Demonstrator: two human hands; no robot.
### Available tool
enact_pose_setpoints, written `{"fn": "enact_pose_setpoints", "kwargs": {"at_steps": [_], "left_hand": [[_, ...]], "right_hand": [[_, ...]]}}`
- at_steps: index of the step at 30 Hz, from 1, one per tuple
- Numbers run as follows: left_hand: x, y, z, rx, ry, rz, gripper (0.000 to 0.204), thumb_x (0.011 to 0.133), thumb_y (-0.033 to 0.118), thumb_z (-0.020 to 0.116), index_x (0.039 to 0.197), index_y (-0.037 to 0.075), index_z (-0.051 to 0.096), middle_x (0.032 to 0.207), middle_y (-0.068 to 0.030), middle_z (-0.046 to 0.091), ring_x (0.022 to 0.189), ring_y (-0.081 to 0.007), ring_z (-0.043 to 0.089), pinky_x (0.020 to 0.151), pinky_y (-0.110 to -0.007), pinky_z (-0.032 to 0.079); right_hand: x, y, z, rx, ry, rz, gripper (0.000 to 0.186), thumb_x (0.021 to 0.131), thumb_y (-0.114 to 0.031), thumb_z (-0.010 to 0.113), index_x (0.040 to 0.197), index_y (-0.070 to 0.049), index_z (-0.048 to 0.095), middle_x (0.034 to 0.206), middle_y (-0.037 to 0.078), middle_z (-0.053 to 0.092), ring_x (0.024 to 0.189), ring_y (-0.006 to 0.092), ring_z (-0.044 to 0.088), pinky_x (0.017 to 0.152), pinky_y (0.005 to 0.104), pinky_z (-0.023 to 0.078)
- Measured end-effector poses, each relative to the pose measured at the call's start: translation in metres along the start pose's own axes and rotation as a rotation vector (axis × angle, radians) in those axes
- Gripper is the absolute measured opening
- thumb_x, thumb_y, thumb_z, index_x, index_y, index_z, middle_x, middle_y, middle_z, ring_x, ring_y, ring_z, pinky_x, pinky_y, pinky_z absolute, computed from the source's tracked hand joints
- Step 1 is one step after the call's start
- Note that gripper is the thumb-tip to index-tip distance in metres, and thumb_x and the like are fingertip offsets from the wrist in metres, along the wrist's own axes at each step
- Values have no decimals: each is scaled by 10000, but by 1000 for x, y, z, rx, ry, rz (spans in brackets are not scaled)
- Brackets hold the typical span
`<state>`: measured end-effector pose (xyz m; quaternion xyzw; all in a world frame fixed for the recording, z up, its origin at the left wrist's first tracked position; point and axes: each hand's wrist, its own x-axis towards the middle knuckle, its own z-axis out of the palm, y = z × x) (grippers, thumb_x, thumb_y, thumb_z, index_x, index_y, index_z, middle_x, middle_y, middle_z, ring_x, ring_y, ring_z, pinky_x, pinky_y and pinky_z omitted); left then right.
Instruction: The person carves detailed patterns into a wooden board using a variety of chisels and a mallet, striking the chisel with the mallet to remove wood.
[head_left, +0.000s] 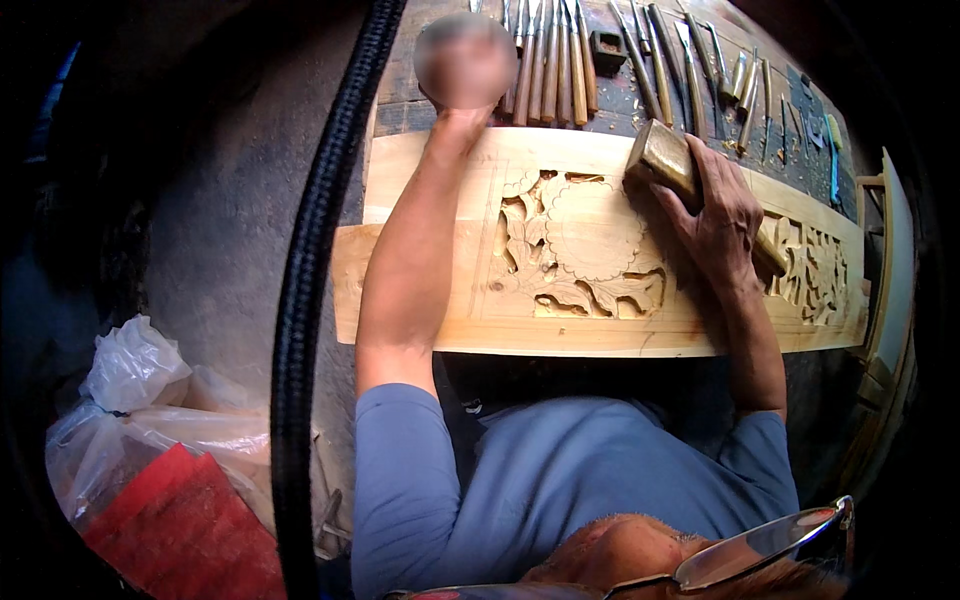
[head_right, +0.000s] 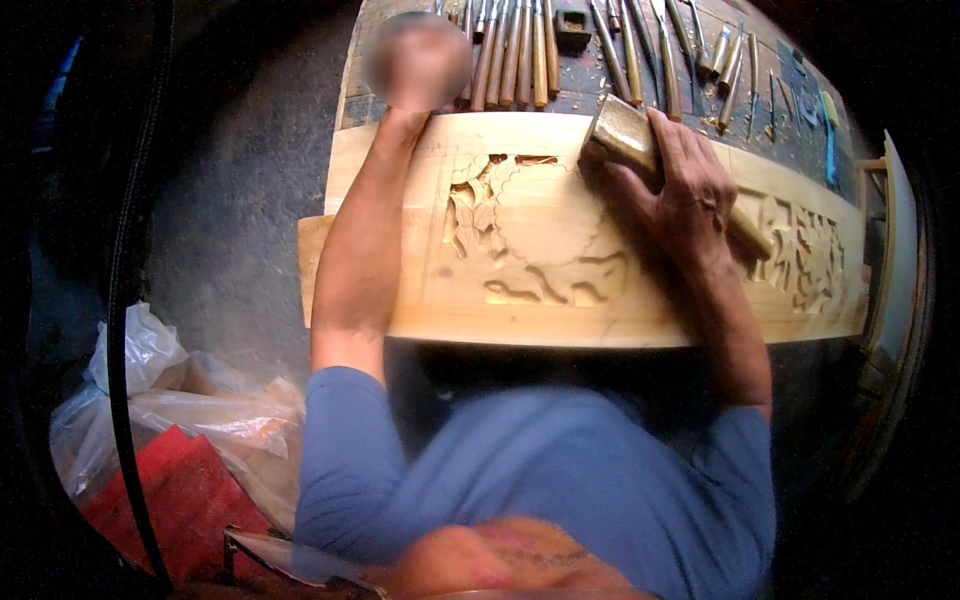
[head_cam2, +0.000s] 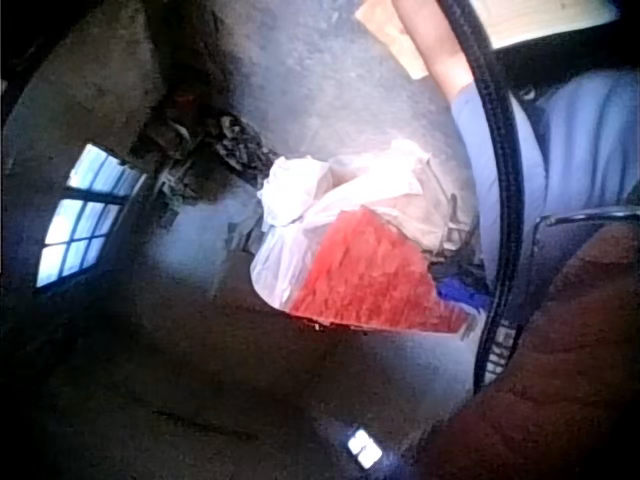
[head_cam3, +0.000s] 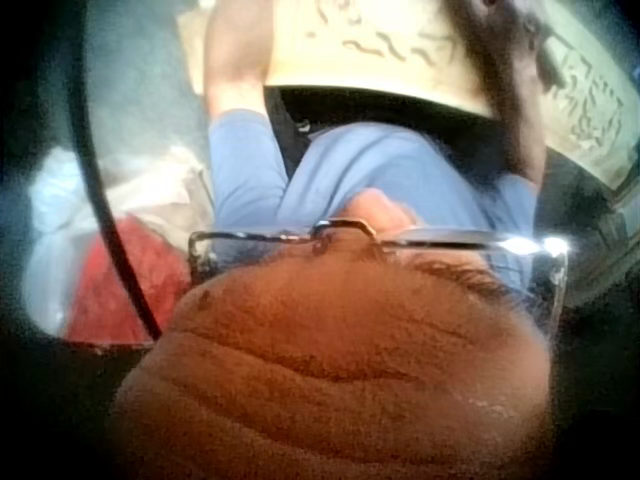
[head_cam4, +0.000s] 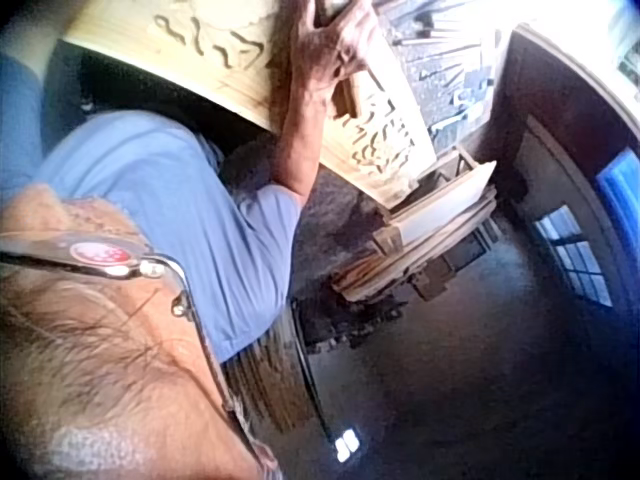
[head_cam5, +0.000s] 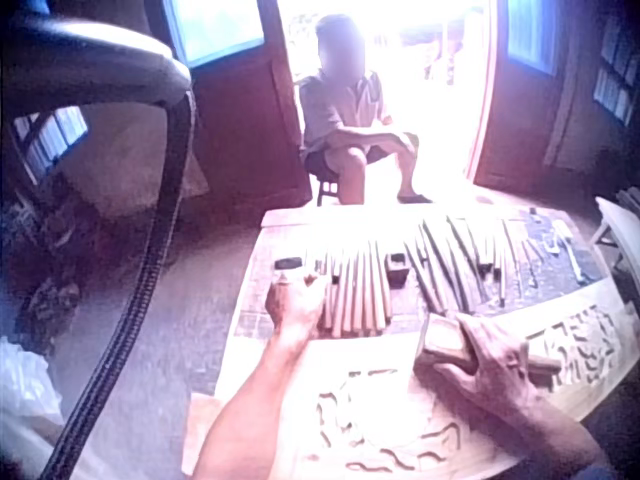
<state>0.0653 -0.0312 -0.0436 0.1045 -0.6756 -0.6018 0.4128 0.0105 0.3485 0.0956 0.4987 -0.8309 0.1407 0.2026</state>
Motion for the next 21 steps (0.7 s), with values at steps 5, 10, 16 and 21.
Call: {"fn": "enact_pose_setpoints", "kwargs": {"at_steps": [5, 10, 16, 21], "left_hand": [[3, 53, 33, 429, -81, -201, 331, 1045, 311, 720, 1292, 91, 707, 1183, -30, 735, 1068, -155, 691, 920, -340, 589], [4, 63, 25, 714, 38, -139, 249, 953, 337, 800, 860, 109, 837, 679, 18, 777, 565, -91, 699, 581, -289, 547], [6, 50, 15, 563, 59, -198, 244, 964, 329, 793, 867, 109, 833, 702, 9, 788, 553, -96, 700, 572, -283, 550], [2, 83, 32, 652, 74, -274, 223, 980, 293, 785, 893, 93, 828, 723, -6, 791, 591, -91, 726, 578, -263, 560]], "right_hand": [[-8, 10, -5, -26, -17, 42, 715, 859, -391, 893, 1415, -12, 652, 1263, 187, 747, 1135, 355, 729, 990, 441, 585], [-6, 6, -3, -11, -6, 29, 721, 858, -386, 897, 1424, -17, 645, 1275, 184, 743, 1143, 357, 725, 994, 444, 583], [-4, 3, -1, -4, -12, 27, 714, 862, -388, 893, 1422, -20, 648, 1276, 186, 743, 1146, 362, 722, 994, 446, 582], [-6, 8, -4, -5, -7, 35, 708, 870, -400, 888, 1415, -12, 655, 1272, 189, 746, 1142, 360, 725, 997, 447, 583]]}}
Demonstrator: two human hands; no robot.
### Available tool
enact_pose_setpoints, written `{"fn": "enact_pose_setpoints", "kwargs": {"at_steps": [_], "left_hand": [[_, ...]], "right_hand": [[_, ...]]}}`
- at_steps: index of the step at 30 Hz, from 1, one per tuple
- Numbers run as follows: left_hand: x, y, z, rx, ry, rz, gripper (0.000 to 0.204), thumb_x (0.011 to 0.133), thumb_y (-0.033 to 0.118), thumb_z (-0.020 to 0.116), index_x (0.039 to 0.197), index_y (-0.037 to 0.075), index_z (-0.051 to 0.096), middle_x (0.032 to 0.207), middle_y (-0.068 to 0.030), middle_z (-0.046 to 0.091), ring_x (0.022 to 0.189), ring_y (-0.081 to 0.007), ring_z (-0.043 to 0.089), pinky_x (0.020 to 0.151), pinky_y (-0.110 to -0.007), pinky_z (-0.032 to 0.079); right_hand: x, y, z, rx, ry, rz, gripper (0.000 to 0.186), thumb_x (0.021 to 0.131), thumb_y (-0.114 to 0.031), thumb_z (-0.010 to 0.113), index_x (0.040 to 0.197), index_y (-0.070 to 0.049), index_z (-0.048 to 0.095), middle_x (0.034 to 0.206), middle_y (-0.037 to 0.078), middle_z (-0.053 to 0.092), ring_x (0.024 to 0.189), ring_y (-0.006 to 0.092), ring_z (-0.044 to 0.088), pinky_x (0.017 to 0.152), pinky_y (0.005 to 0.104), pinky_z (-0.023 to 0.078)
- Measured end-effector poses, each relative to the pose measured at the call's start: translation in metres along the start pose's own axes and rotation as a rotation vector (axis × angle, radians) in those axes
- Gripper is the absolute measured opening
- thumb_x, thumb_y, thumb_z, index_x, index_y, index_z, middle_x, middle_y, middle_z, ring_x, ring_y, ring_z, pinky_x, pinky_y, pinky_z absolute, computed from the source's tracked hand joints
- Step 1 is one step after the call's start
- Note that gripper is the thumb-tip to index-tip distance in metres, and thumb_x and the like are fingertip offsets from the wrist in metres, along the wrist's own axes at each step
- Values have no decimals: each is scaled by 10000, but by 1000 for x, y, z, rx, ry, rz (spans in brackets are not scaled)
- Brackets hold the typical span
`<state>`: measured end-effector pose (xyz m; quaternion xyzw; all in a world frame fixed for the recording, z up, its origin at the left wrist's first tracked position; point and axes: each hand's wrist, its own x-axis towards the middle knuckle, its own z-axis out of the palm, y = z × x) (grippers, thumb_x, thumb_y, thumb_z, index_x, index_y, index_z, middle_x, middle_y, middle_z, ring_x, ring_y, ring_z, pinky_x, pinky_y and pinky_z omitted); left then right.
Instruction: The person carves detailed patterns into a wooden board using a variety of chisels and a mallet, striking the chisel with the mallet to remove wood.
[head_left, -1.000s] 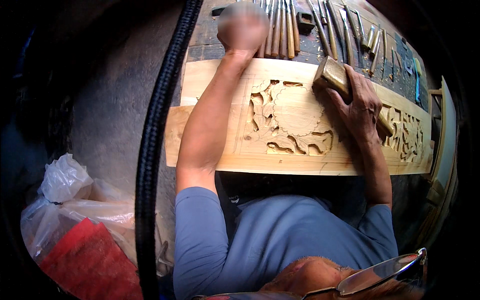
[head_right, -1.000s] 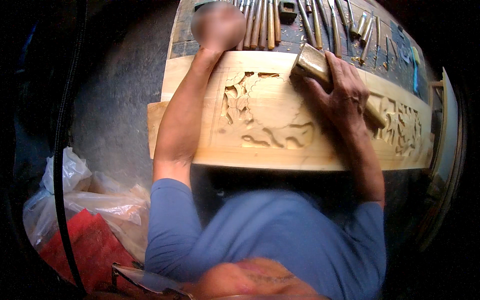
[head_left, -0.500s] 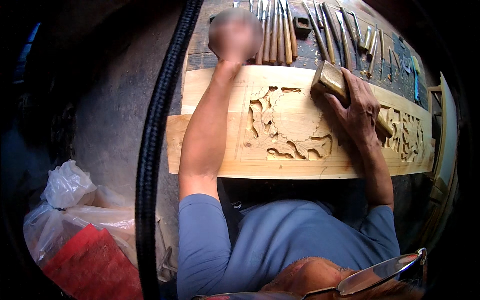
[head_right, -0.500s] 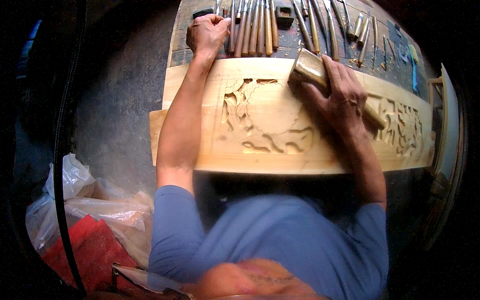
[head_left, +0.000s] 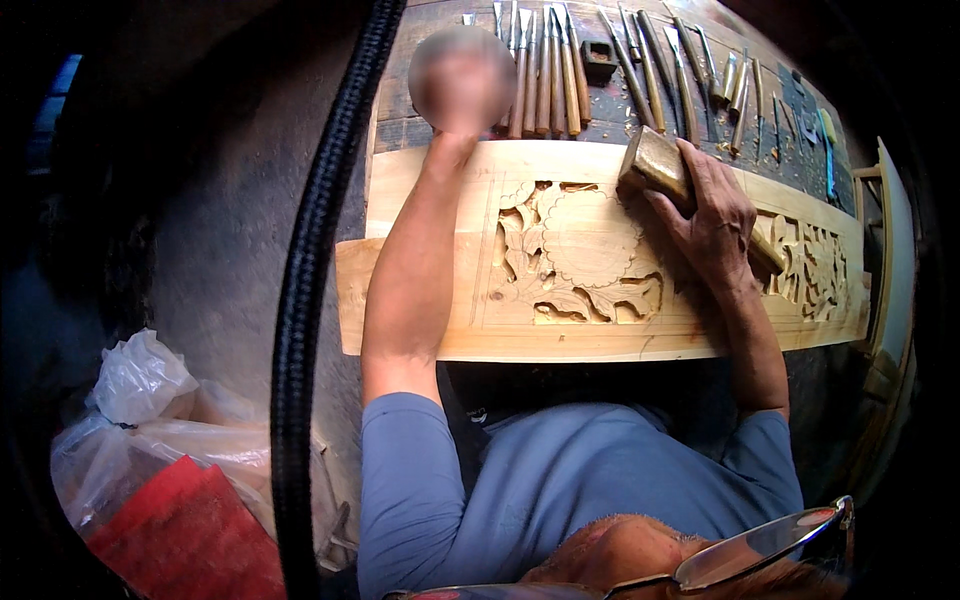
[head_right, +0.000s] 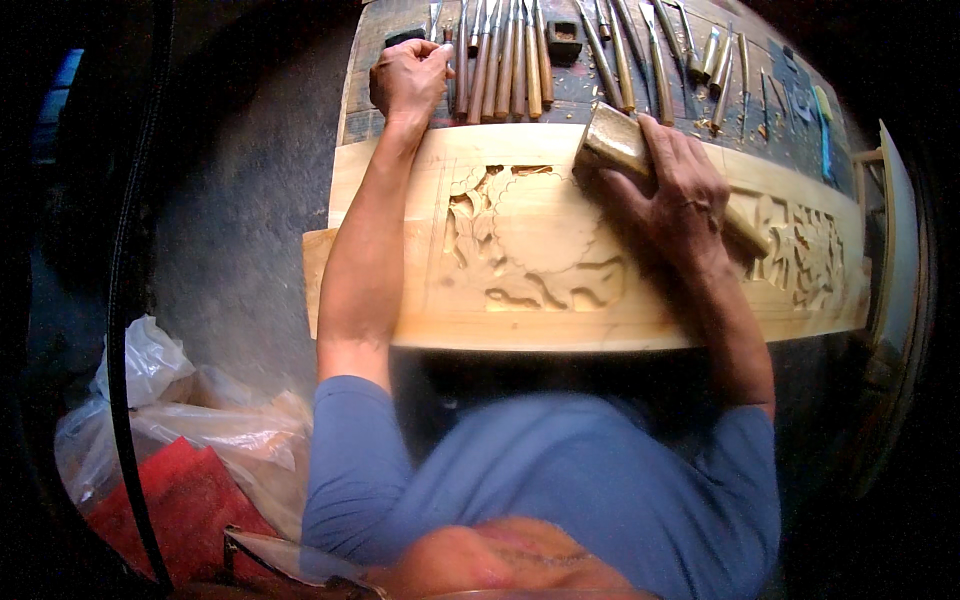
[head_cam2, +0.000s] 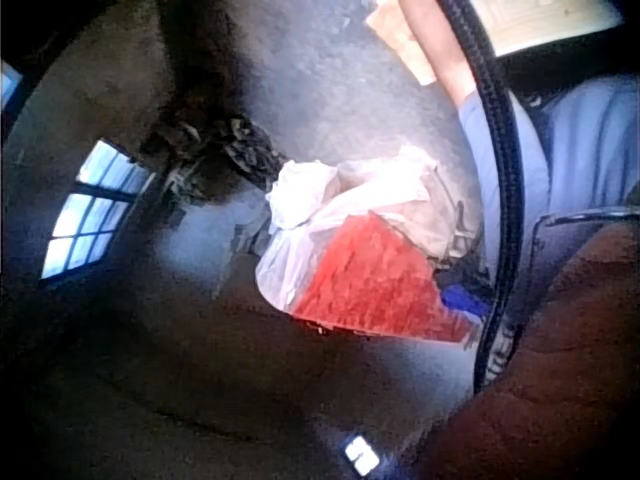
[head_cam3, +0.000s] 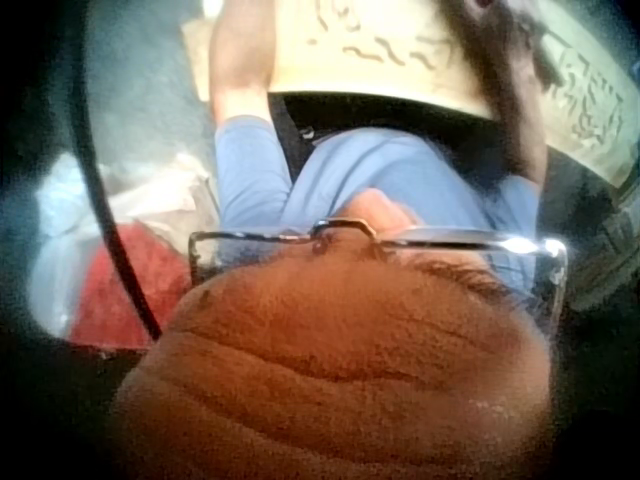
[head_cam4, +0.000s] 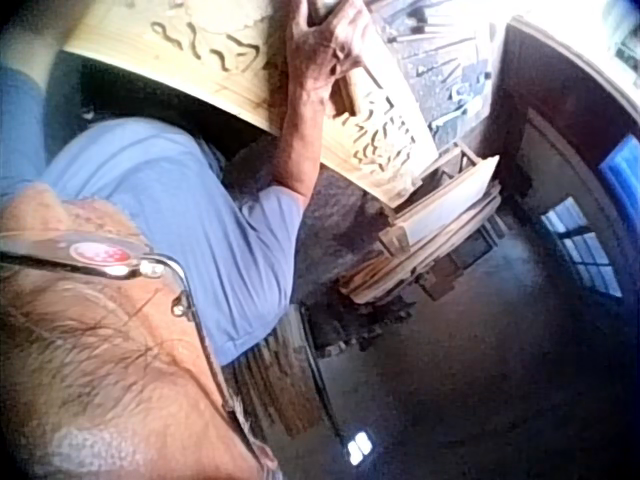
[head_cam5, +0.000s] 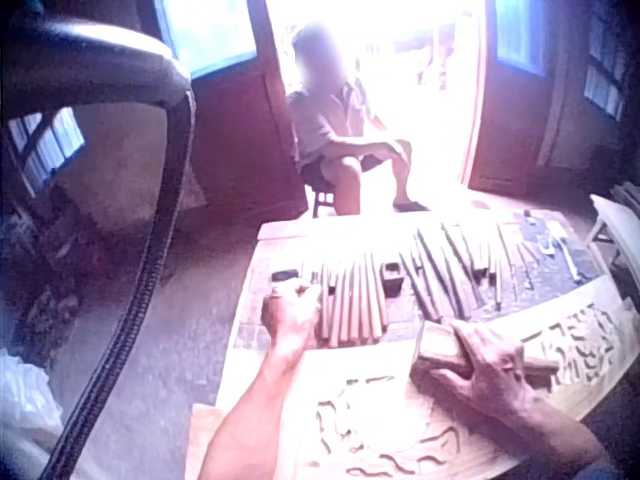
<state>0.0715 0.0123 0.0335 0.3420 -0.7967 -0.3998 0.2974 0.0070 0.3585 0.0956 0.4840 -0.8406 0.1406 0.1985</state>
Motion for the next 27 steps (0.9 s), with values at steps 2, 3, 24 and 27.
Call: {"fn": "enact_pose_setpoints", "kwargs": {"at_steps": [2, 3, 24, 27], "left_hand": [[1, -5, -7, -30, 29, 18, 216, 990, 280, 775, 902, 90, 826, 733, -8, 793, 609, -91, 735, 581, -260, 565], [4, -7, -7, -100, 4, -29, 212, 998, 275, 768, 902, 95, 827, 748, -6, 798, 626, -93, 744, 598, -268, 579], [17, -52, 21, -288, 159, 259, 239, 1004, 306, 769, 898, 100, 831, 743, -7, 800, 593, -82, 724, 586, -265, 574], [17, -53, 23, -293, 144, 196, 240, 1009, 307, 767, 908, 99, 832, 746, -8, 800, 596, -82, 725, 582, -261, 574]], "right_hand": [[1, -2, 0, 7, 8, -6, 709, 872, -400, 887, 1414, -6, 656, 1270, 193, 746, 1139, 361, 725, 994, 449, 585], [1, -3, 1, 8, 8, -9, 709, 873, -400, 887, 1414, -4, 656, 1269, 195, 746, 1137, 361, 726, 993, 450, 586], [3, -5, 1, -8, -16, -17, 680, 879, -386, 880, 1391, 1, 655, 1251, 197, 746, 1116, 366, 729, 971, 449, 585], [3, -4, 1, -8, -14, -14, 676, 884, -389, 871, 1387, 8, 656, 1249, 200, 747, 1120, 369, 729, 977, 455, 583]]}}
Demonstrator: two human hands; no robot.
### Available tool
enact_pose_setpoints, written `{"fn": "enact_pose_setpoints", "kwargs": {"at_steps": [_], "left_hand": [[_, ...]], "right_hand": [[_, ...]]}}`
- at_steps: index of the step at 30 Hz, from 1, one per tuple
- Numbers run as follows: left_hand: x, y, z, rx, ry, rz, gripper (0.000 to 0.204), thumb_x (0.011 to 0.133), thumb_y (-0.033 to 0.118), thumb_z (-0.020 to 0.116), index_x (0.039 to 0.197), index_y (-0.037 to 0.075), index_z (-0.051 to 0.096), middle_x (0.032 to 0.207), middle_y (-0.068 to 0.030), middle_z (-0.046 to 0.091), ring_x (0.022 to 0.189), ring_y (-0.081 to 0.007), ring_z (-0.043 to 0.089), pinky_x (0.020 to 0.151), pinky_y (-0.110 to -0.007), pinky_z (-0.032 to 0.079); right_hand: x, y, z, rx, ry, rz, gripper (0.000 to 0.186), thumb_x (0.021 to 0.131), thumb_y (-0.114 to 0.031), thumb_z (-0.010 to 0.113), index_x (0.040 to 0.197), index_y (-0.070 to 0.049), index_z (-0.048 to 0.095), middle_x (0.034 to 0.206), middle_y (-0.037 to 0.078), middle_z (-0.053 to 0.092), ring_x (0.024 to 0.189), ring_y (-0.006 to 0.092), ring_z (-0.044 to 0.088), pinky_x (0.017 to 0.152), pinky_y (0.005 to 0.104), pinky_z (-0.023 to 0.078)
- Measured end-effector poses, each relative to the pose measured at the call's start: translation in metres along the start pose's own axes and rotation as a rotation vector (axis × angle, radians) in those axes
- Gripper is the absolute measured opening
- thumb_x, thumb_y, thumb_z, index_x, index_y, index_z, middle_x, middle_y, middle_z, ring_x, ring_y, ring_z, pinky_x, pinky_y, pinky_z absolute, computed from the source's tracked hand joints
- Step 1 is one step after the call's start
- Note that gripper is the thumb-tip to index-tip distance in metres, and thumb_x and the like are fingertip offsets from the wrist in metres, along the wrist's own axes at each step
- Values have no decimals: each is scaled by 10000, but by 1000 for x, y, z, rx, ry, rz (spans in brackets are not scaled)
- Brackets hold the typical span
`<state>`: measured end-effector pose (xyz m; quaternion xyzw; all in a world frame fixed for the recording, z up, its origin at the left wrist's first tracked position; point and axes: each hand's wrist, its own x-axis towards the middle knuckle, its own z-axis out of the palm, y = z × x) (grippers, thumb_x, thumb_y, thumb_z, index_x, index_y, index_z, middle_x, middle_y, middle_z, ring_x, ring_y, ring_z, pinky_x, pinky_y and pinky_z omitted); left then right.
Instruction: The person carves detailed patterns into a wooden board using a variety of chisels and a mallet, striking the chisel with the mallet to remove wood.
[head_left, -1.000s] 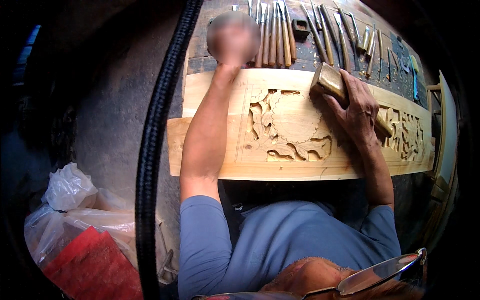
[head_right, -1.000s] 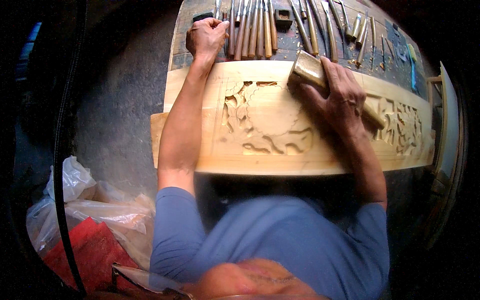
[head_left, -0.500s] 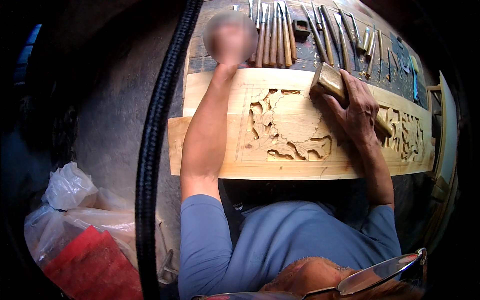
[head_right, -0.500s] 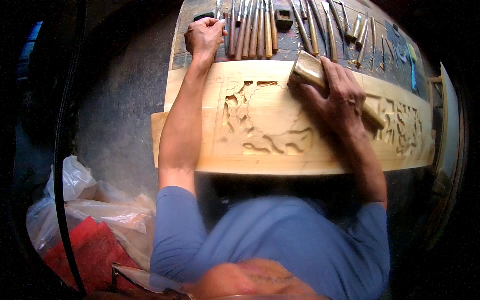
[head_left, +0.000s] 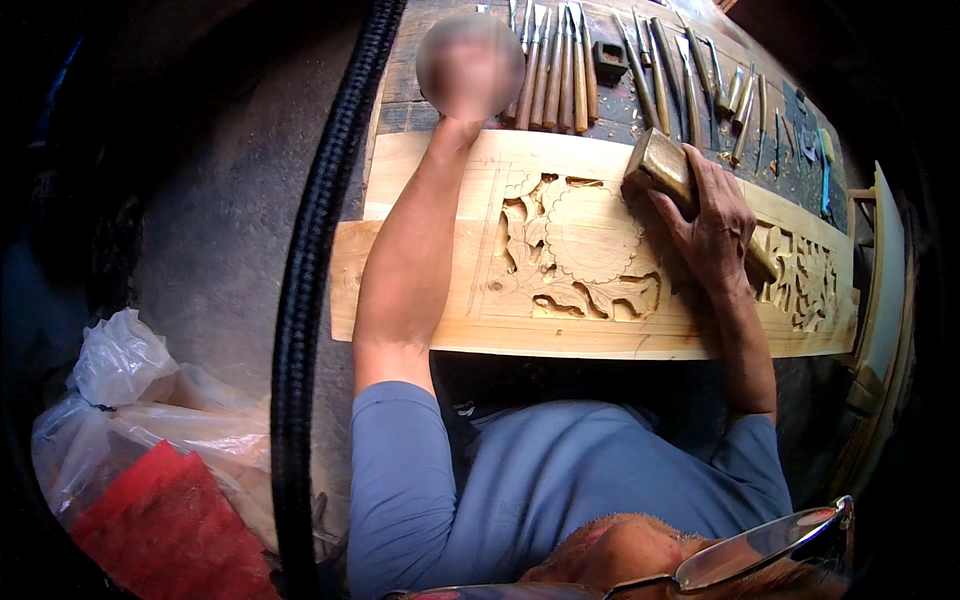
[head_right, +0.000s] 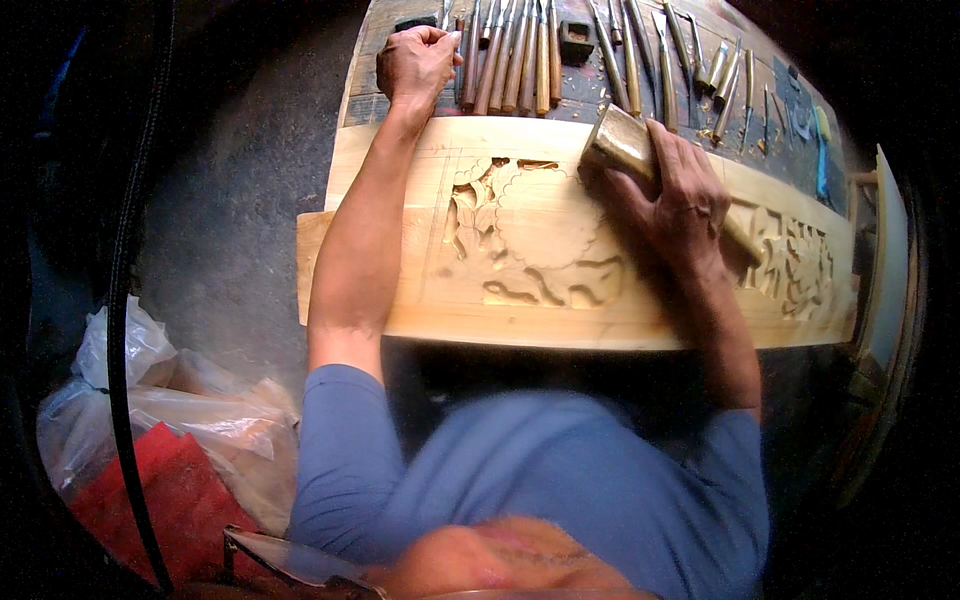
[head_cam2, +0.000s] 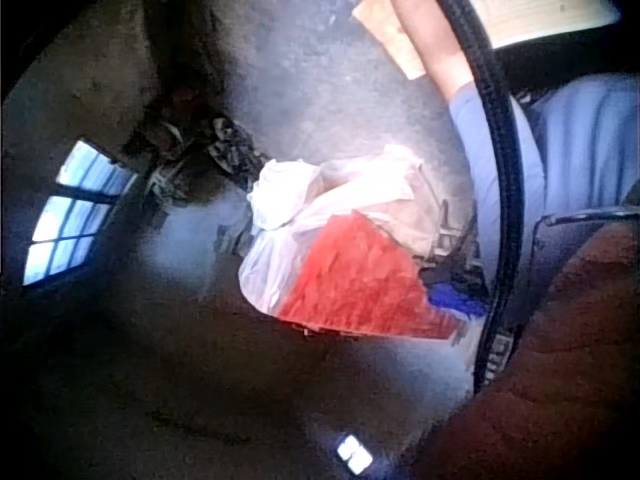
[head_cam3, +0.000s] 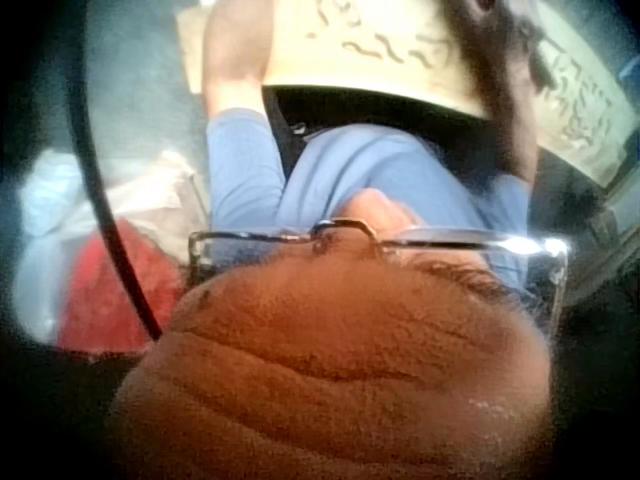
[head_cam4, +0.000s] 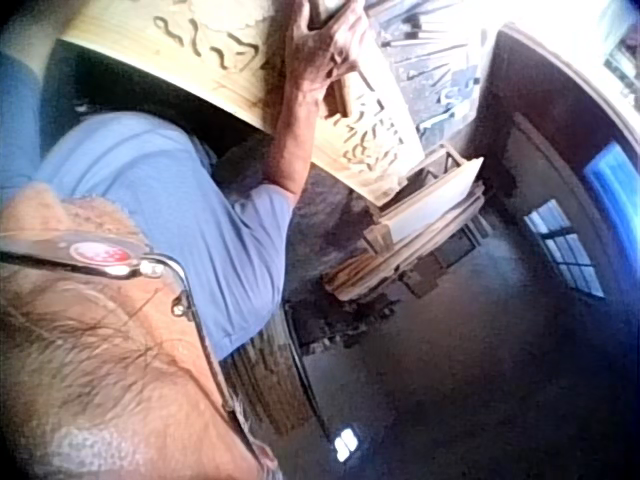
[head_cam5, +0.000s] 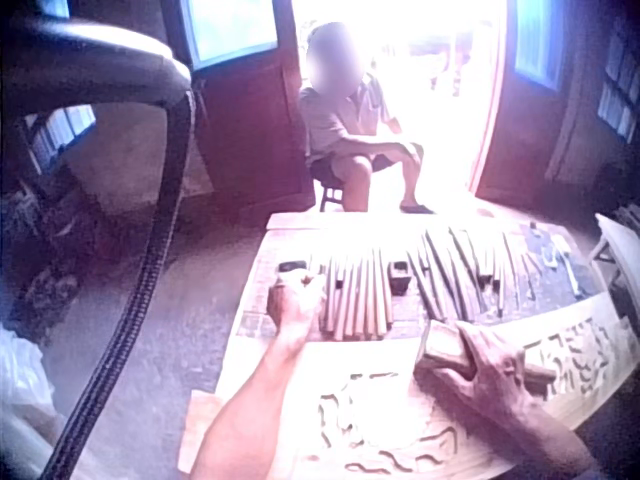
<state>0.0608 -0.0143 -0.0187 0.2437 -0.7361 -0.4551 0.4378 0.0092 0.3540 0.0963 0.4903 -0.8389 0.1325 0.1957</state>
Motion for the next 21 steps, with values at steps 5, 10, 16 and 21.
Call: {"fn": "enact_pose_setpoints", "kwargs": {"at_steps": [5, 10, 16, 21], "left_hand": [[-1, 24, 6, 185, -68, -106, 237, 1012, 310, 766, 914, 103, 831, 753, -8, 802, 608, -83, 730, 585, -266, 581], [8, 16, -4, 200, -24, -216, 208, 860, 355, 780, 794, 173, 855, 737, -61, 800, 700, -298, 782, 668, -420, 594], [6, 23, -9, 199, -154, -239, 203, 946, 315, 768, 958, 126, 843, 872, -51, 823, 768, -194, 766, 699, -340, 591], [-1, 43, -8, 134, -139, -212, 237, 1018, 256, 757, 880, 68, 800, 734, -18, 782, 588, -63, 681, 554, -256, 539]], "right_hand": [[-5, 5, -1, -4, -15, 40, 684, 867, -337, 896, 1424, -29, 646, 1264, 186, 740, 1140, 370, 723, 990, 448, 577], [0, -2, 0, 10, 1, 18, 686, 864, -339, 896, 1424, -28, 648, 1262, 191, 739, 1137, 374, 723, 987, 451, 578], [1, -2, 0, 9, 3, 13, 666, 883, -388, 863, 1376, 15, 666, 1241, 213, 743, 1123, 389, 727, 974, 467, 583], [-1, 2, -1, -7, 2, 4, 660, 881, -376, 866, 1376, 11, 664, 1236, 207, 744, 1118, 390, 727, 968, 466, 584]]}}
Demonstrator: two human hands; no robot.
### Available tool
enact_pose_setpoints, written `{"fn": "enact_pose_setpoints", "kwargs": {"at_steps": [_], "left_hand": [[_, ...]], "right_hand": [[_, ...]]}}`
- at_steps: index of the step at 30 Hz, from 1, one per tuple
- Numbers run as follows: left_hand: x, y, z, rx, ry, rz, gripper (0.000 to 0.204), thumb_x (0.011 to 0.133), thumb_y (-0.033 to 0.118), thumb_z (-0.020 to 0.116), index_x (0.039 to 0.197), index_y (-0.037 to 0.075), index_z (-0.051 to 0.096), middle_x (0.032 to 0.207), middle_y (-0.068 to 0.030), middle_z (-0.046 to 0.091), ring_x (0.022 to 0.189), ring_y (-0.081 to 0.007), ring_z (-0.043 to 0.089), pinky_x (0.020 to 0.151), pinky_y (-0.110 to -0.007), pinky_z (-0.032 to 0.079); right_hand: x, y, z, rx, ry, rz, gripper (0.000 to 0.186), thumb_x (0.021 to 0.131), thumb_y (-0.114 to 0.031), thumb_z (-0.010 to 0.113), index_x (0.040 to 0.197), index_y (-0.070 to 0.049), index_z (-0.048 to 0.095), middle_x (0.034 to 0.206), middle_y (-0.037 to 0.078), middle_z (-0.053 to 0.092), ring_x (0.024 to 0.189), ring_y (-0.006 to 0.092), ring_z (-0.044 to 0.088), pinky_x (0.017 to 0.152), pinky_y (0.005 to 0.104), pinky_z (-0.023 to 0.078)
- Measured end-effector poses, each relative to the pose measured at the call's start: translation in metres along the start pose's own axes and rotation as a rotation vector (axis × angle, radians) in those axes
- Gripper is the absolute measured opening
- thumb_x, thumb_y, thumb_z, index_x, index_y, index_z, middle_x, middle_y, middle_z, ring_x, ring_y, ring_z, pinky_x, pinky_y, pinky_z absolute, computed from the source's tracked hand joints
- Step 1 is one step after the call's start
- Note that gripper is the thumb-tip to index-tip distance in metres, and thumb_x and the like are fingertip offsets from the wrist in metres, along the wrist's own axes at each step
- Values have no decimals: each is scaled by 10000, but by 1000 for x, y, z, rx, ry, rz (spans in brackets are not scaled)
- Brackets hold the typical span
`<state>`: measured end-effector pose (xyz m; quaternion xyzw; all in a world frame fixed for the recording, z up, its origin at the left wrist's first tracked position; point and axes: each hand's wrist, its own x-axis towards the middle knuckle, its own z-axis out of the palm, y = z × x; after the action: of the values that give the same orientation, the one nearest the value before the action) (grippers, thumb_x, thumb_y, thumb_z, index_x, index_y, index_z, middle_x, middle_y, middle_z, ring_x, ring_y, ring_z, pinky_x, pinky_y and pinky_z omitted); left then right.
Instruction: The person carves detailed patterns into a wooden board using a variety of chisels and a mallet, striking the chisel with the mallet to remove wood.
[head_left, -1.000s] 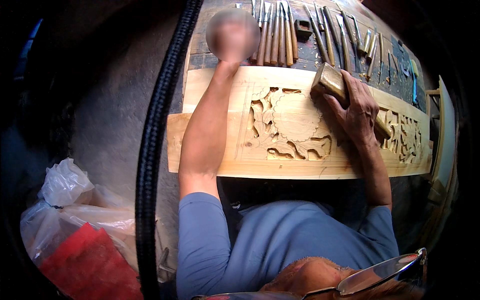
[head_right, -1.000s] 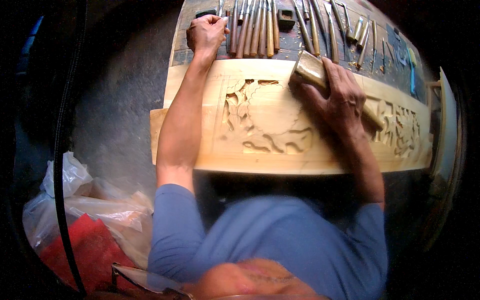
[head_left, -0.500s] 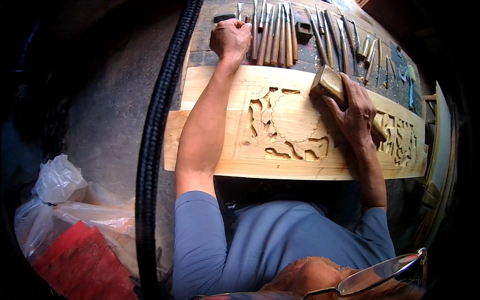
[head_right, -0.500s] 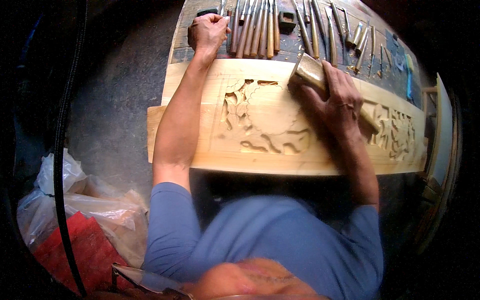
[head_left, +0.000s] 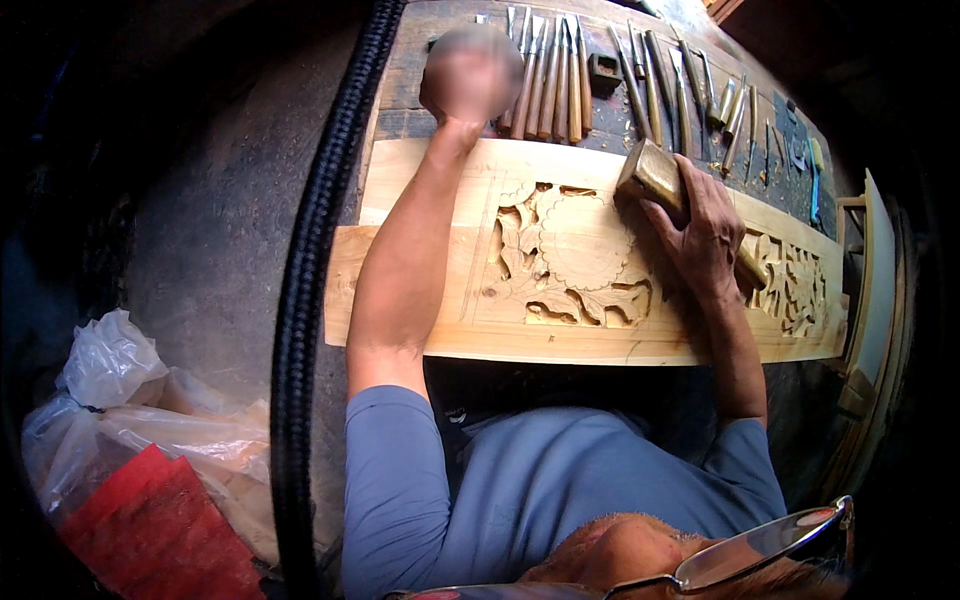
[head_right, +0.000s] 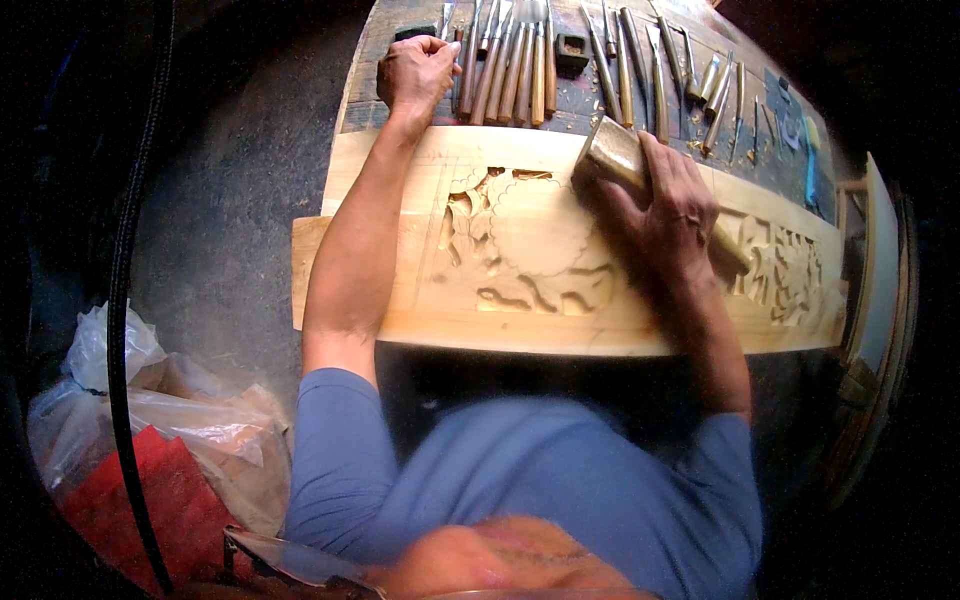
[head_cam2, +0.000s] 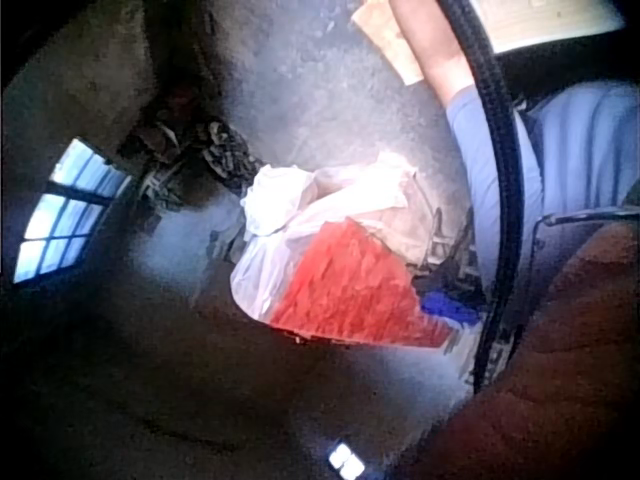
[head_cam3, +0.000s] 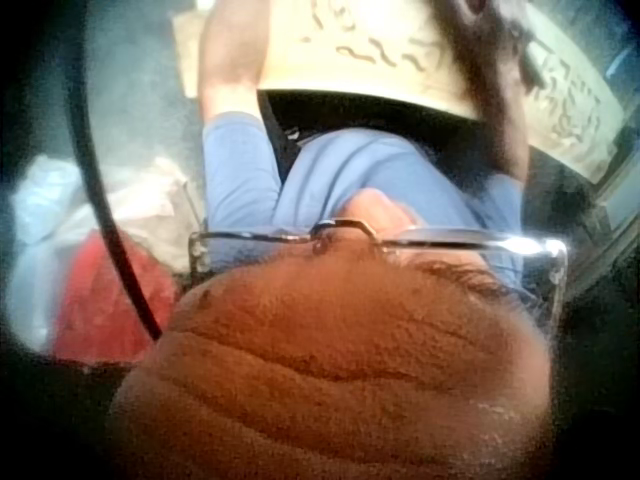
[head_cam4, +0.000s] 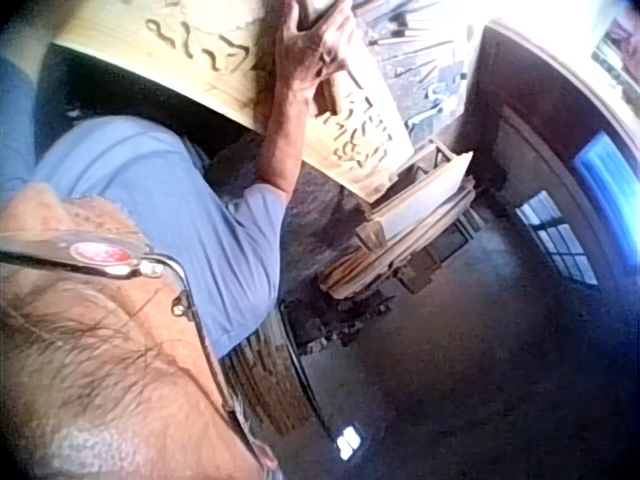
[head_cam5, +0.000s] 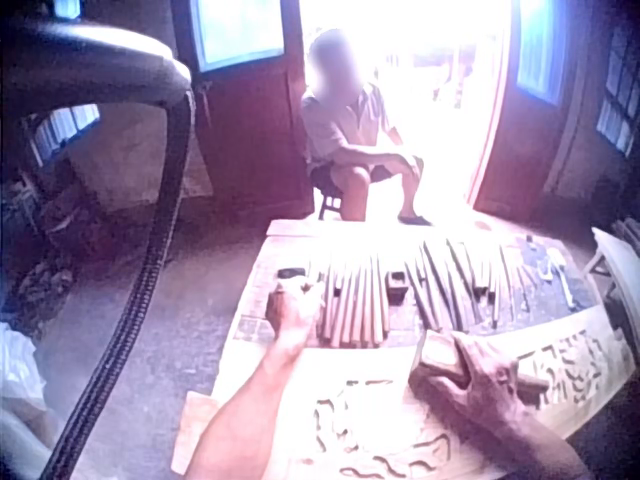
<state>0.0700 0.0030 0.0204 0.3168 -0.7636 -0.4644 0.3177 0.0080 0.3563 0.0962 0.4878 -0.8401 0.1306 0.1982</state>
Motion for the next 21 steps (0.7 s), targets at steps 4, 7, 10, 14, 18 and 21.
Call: {"fn": "enact_pose_setpoints", "kwargs": {"at_steps": [4, 7, 10, 14, 18, 21], "left_hand": [[10, -11, 3, 16, -135, -19, 278, 1065, 290, 690, 1265, 97, 670, 1166, -23, 730, 1024, -125, 682, 888, -306, 563], [8, -34, -1, -57, -72, 88, 176, 1040, 275, 715, 1056, 99, 725, 961, -23, 756, 816, -109, 688, 738, -310, 562], [10, -47, 5, 3, -147, 171, 266, 1071, 242, 664, 1300, 110, 641, 1217, -41, 707, 1081, -164, 679, 949, -349, 567], [7, -8, -16, 135, 5, -81, 232, 980, 321, 761, 887, 121, 834, 718, 1, 794, 600, -117, 737, 615, -328, 568], [13, 5, -1, 108, 13, -73, 238, 981, 324, 752, 898, 115, 830, 726, -9, 794, 589, -117, 732, 614, -323, 572], [0, 22, -3, 282, 114, 27, 233, 961, 344, 748, 909, 132, 832, 761, -22, 807, 695, -186, 772, 679, -364, 581]], "right_hand": [[-1, -3, -1, 9, -5, 6, 673, 870, -366, 872, 1387, 8, 657, 1241, 206, 744, 1125, 392, 725, 971, 469, 585], [-2, -5, 0, 30, 3, 16, 662, 862, -329, 862, 1388, 17, 655, 1256, 228, 740, 1136, 409, 721, 985, 478, 583], [3, -16, -9, 92, 14, 54, 657, 856, -304, 852, 1383, 35, 656, 1251, 259, 737, 1136, 432, 717, 990, 499, 581], [5, -13, 5, 153, 14, 57, 733, 795, -275, 913, 1408, 10, 631, 1249, 225, 727, 1127, 419, 704, 973, 489, 573], [9, -9, -17, 115, 96, -3, 686, 865, -389, 867, 1328, 76, 667, 1083, 268, 764, 941, 369, 749, 845, 477, 626], [5, -8, -19, 117, 125, -12, 663, 861, -406, 873, 1279, 68, 677, 1038, 248, 762, 907, 354, 742, 811, 472, 622]]}}
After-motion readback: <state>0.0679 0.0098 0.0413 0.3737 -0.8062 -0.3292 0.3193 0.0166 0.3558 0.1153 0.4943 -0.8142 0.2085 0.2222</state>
